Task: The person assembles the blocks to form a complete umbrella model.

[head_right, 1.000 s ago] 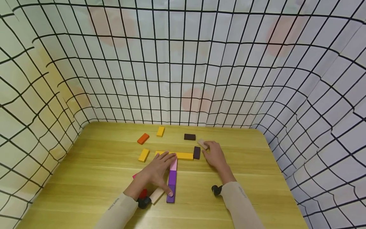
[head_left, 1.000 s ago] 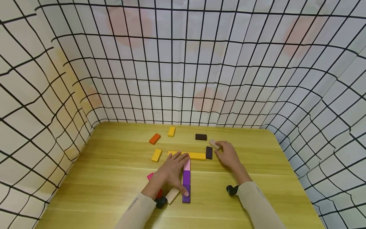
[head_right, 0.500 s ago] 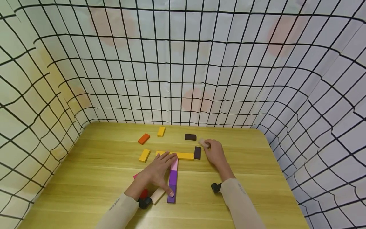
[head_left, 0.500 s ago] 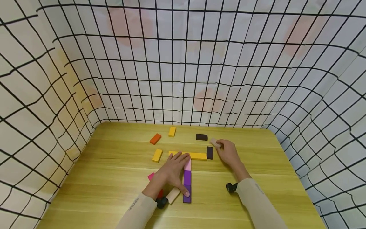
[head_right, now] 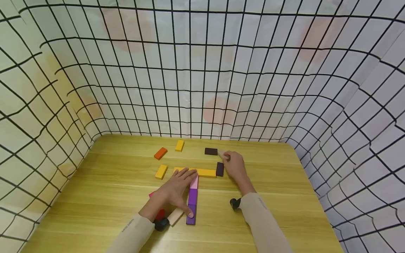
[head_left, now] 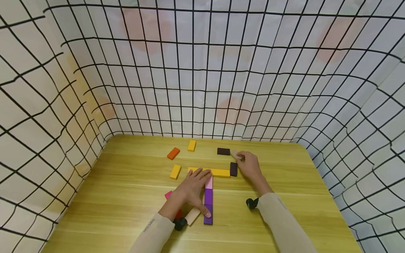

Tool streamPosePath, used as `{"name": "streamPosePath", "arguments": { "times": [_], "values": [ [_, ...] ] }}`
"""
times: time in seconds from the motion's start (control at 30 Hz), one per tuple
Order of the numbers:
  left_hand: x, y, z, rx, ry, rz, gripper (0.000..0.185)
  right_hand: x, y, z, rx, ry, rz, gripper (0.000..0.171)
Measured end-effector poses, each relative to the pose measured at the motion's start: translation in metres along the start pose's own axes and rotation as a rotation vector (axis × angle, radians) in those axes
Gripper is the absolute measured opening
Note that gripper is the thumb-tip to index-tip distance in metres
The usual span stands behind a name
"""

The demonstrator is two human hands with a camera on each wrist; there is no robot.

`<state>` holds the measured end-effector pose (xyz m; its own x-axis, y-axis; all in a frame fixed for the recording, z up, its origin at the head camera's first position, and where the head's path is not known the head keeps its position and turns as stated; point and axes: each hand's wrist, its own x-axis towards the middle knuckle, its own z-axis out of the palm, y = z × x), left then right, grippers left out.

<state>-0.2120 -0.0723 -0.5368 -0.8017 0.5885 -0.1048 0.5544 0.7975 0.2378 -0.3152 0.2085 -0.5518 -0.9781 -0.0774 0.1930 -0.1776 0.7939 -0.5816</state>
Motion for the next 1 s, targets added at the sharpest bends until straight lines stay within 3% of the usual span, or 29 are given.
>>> {"name": "streamPosePath", "arguments": {
  "times": [0.27, 0.7, 0.8, 1.0],
  "values": [
    [0.001, 0.0, 0.001, 0.005, -0.007, -0.008, 0.147, 0.006, -0.009, 0.006, 0.043, -0.027, 0.003, 0.03],
    [0.001, 0.001, 0.0, 0.009, -0.02, -0.017, 0.148, 0.008, -0.01, 0.013, 0.02, -0.081, -0.026, 0.036],
    [0.001, 0.001, 0.0, 0.005, -0.024, -0.019, 0.147, 0.007, -0.008, 0.012, 0.023, -0.113, -0.034, 0.045],
    [0.002, 0.0, -0.001, -0.004, -0.031, -0.023, 0.147, 0.0, -0.008, 0.008, -0.016, -0.194, -0.107, 0.081]
  ]
}}
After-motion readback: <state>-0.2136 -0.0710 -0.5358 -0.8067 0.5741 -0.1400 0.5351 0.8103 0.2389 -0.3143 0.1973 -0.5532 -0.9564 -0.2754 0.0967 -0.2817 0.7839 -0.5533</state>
